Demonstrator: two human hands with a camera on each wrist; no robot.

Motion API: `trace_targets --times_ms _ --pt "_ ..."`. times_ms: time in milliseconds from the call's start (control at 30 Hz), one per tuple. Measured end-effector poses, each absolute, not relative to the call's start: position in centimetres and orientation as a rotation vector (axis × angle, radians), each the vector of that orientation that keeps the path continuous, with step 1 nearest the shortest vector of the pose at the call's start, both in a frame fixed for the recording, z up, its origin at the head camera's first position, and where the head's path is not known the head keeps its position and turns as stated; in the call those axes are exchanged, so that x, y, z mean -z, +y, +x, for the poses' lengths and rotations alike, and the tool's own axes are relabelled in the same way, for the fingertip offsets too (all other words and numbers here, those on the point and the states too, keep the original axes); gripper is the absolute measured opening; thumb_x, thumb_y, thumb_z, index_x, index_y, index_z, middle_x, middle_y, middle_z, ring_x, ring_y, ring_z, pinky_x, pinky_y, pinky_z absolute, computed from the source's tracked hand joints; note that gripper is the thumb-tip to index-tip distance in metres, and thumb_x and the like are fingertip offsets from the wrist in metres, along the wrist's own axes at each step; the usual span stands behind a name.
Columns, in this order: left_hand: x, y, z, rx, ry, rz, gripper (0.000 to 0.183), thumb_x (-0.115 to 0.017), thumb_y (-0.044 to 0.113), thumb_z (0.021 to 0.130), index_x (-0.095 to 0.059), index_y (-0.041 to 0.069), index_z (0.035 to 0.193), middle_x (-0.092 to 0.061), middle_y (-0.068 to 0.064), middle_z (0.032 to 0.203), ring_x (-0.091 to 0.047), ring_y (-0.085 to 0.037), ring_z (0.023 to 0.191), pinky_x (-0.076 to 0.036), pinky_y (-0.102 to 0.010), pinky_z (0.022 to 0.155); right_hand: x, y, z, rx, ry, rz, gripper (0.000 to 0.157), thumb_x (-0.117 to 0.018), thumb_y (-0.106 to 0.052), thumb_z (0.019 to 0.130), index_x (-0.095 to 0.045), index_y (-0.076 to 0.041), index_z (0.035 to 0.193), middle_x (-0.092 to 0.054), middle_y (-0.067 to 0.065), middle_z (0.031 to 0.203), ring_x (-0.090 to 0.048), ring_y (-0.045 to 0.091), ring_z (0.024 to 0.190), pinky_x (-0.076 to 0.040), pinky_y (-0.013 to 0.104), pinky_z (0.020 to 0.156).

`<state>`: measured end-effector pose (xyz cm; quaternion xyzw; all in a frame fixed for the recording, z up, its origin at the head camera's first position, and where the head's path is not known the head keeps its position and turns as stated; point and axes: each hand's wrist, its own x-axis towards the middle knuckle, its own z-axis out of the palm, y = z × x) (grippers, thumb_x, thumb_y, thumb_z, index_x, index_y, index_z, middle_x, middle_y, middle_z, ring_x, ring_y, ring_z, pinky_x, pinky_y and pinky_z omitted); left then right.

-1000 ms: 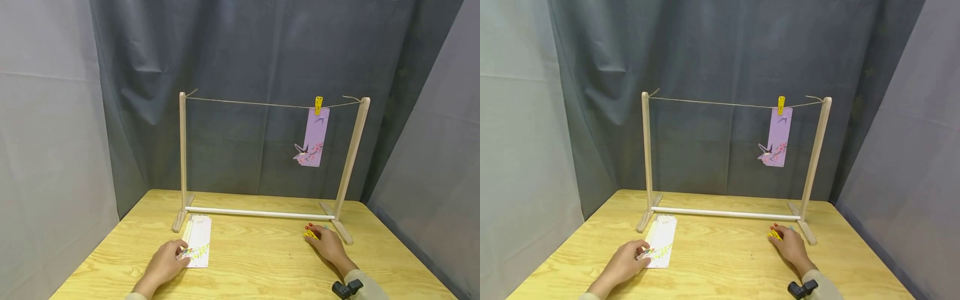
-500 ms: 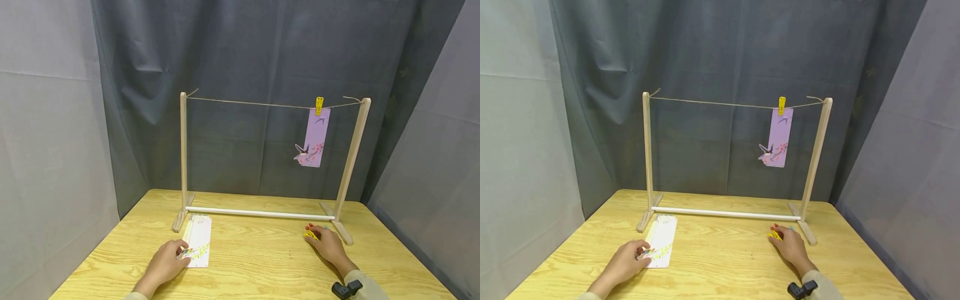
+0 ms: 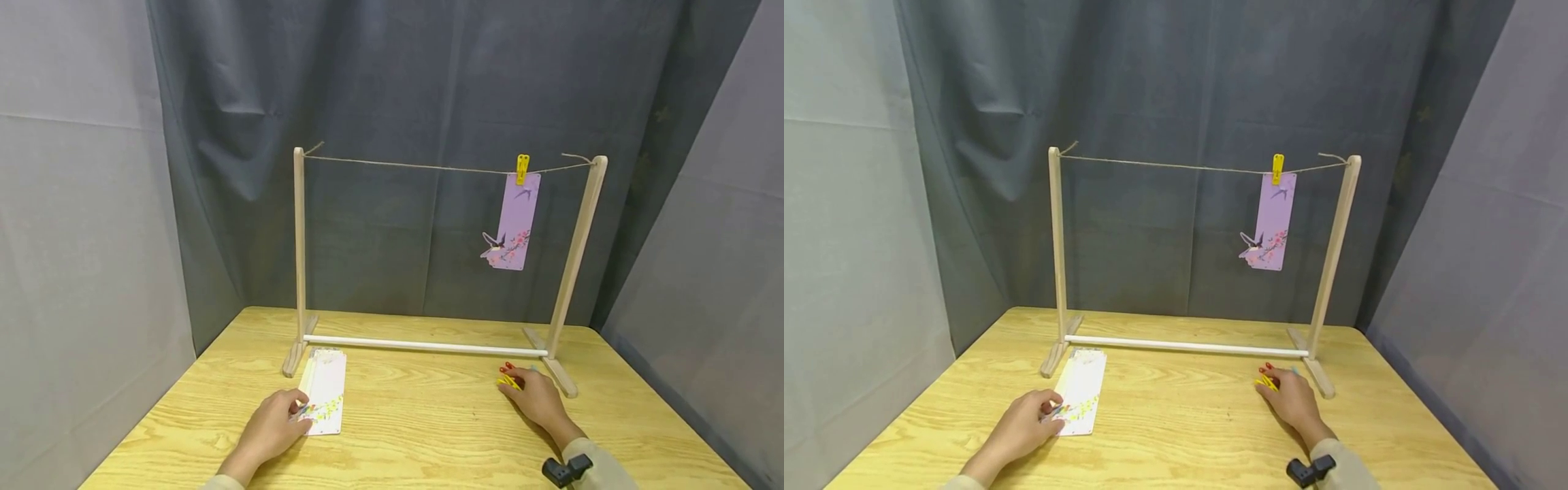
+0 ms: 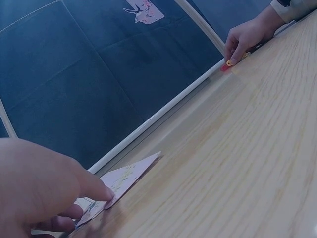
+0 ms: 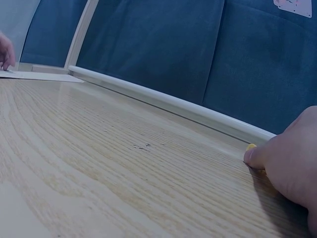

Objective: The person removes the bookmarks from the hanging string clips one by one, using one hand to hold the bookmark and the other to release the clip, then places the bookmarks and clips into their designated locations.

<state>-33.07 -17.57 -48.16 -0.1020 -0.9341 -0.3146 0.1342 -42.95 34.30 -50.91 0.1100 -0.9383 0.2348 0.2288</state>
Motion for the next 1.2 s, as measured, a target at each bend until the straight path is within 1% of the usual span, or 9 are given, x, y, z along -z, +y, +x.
trace_targets --times_ms 100,300,500,733,800,900,967,1200 --pt "48.03 -17.54 -33.13 0.908 -2.706 -0.295 0.028 -0.084 0.016 0.084 -0.073 0.010 0.109 -0.061 -0.002 0.092 -0.056 -0.019 0.083 -0.051 -0.043 0.073 50.76 34.25 -42.96 -0.633 -2.593 0.305 0.039 -0.082 -0.026 0.090 -0.075 0.002 0.116 -0.071 0.023 0.109 -0.066 0.044 0.102 -0.052 0.061 0.086" --pt "47.87 -17.45 -33.12 0.915 -2.704 -0.299 0.030 -0.084 0.015 0.084 -0.072 0.008 0.111 -0.060 -0.002 0.091 -0.055 -0.019 0.081 -0.050 -0.042 0.070 50.61 34.27 -42.88 -0.608 -2.611 0.322 0.038 -0.079 -0.027 0.093 -0.075 0.001 0.117 -0.071 0.024 0.113 -0.065 0.048 0.107 -0.051 0.063 0.088" --pt "47.86 -17.46 -33.20 0.923 -2.713 -0.295 0.030 -0.084 0.015 0.084 -0.072 0.008 0.110 -0.061 -0.002 0.091 -0.056 -0.019 0.081 -0.051 -0.043 0.071 50.60 34.26 -42.90 -0.621 -2.613 0.314 0.039 -0.079 -0.028 0.092 -0.075 0.002 0.117 -0.072 0.017 0.103 -0.067 0.039 0.095 -0.053 0.058 0.079" --pt "47.97 -17.57 -33.19 0.928 -2.722 -0.278 0.030 -0.085 0.016 0.084 -0.072 0.009 0.110 -0.061 -0.002 0.092 -0.056 -0.019 0.083 -0.051 -0.044 0.073 51.02 34.43 -43.29 -0.615 -2.597 0.317 0.038 -0.079 -0.029 0.092 -0.076 0.000 0.116 -0.072 0.017 0.104 -0.068 0.040 0.097 -0.054 0.058 0.081" --pt "48.01 -17.61 -33.19 0.927 -2.721 -0.277 0.030 -0.085 0.016 0.084 -0.072 0.009 0.110 -0.060 -0.002 0.091 -0.056 -0.019 0.083 -0.051 -0.044 0.073 51.07 34.44 -43.34 -0.619 -2.599 0.315 0.038 -0.080 -0.029 0.092 -0.076 0.000 0.116 -0.072 0.016 0.102 -0.067 0.037 0.094 -0.054 0.057 0.079" --pt "48.07 -17.66 -33.15 0.926 -2.721 -0.277 0.030 -0.085 0.017 0.084 -0.072 0.009 0.110 -0.060 -0.001 0.091 -0.055 -0.018 0.082 -0.051 -0.043 0.072 51.14 34.44 -43.32 -0.620 -2.608 0.313 0.039 -0.080 -0.029 0.091 -0.075 0.000 0.117 -0.072 0.015 0.102 -0.068 0.036 0.094 -0.054 0.056 0.079" --pt "48.10 -17.69 -33.13 0.927 -2.721 -0.279 0.030 -0.085 0.017 0.084 -0.072 0.010 0.110 -0.060 -0.001 0.091 -0.055 -0.018 0.082 -0.050 -0.043 0.072 51.16 34.43 -43.30 -0.627 -2.618 0.306 0.040 -0.080 -0.029 0.091 -0.075 0.000 0.118 -0.072 0.015 0.104 -0.067 0.037 0.095 -0.054 0.057 0.080" --pt "48.21 -17.71 -33.14 0.959 -2.714 -0.301 0.030 -0.085 0.016 0.084 -0.072 0.009 0.110 -0.059 -0.001 0.090 -0.054 -0.018 0.082 -0.050 -0.042 0.073 51.18 34.45 -43.25 -0.625 -2.634 0.304 0.041 -0.079 -0.031 0.092 -0.074 0.000 0.120 -0.070 0.024 0.118 -0.063 0.048 0.111 -0.050 0.063 0.091"
